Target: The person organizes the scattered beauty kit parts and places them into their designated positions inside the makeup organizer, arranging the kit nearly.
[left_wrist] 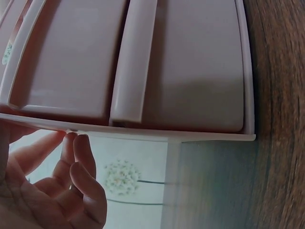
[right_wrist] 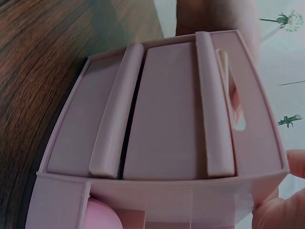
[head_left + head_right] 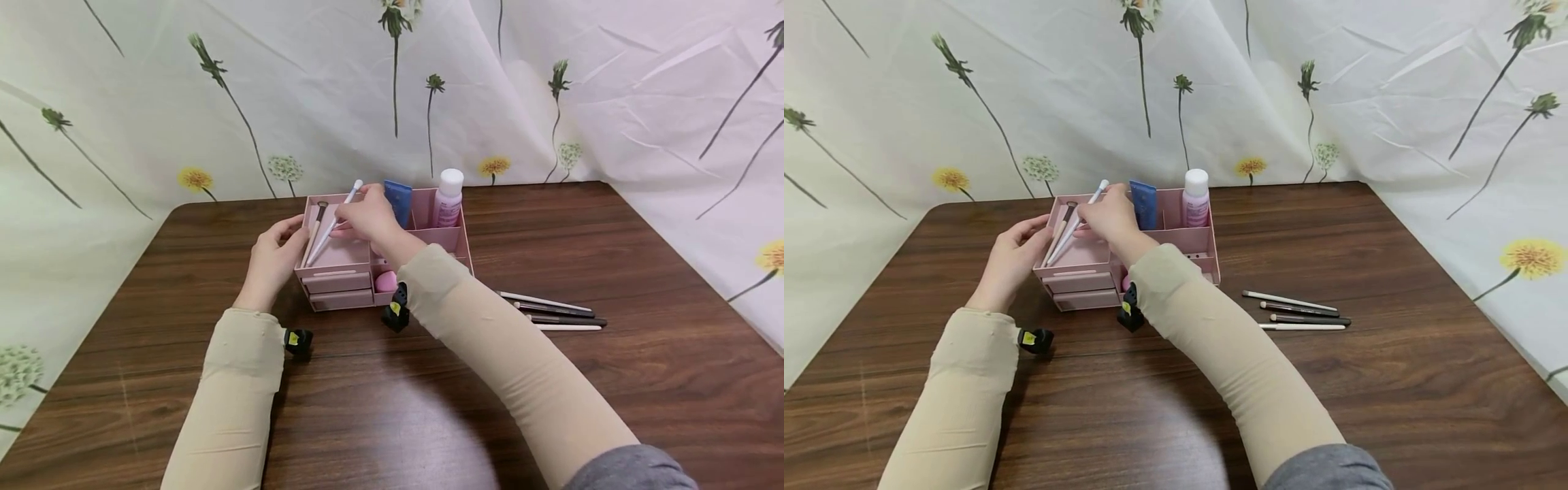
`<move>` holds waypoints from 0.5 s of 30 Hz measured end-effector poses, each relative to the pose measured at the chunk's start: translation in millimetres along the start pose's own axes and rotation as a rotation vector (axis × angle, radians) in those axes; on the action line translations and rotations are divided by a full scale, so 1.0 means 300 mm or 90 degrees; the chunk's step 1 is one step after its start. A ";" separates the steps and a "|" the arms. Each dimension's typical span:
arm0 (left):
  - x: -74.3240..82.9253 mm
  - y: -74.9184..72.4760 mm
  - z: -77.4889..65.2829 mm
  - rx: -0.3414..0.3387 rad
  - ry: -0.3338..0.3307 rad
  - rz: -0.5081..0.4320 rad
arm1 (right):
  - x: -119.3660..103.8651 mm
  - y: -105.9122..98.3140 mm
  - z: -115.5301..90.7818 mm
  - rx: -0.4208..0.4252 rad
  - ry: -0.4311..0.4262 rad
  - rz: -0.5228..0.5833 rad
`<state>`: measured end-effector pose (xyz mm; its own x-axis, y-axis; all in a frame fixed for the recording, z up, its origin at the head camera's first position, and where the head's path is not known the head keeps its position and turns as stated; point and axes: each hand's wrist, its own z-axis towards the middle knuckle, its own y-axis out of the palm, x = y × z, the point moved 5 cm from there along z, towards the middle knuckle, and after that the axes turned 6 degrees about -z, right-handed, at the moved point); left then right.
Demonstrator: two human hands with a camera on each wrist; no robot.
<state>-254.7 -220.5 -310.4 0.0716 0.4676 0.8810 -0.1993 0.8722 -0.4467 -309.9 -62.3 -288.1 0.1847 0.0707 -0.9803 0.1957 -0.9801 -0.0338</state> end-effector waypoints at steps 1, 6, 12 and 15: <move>0.000 -0.003 0.000 0.000 -0.001 0.000 | -0.002 0.002 -0.001 -0.002 0.001 -0.012; 0.000 -0.009 0.001 0.000 -0.001 0.002 | -0.008 0.007 0.000 -0.020 0.011 -0.043; -0.003 -0.002 0.005 -0.003 -0.003 -0.001 | -0.006 0.002 -0.001 -0.034 0.017 -0.054; -0.007 0.002 0.006 -0.004 -0.002 -0.001 | 0.000 -0.003 -0.002 -0.032 0.012 -0.042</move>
<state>-256.7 -221.3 -312.3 0.0693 0.4658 0.8822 -0.1930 0.8739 -0.4462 -309.4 -61.2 -287.9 0.1876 0.1391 -0.9723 0.2567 -0.9625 -0.0882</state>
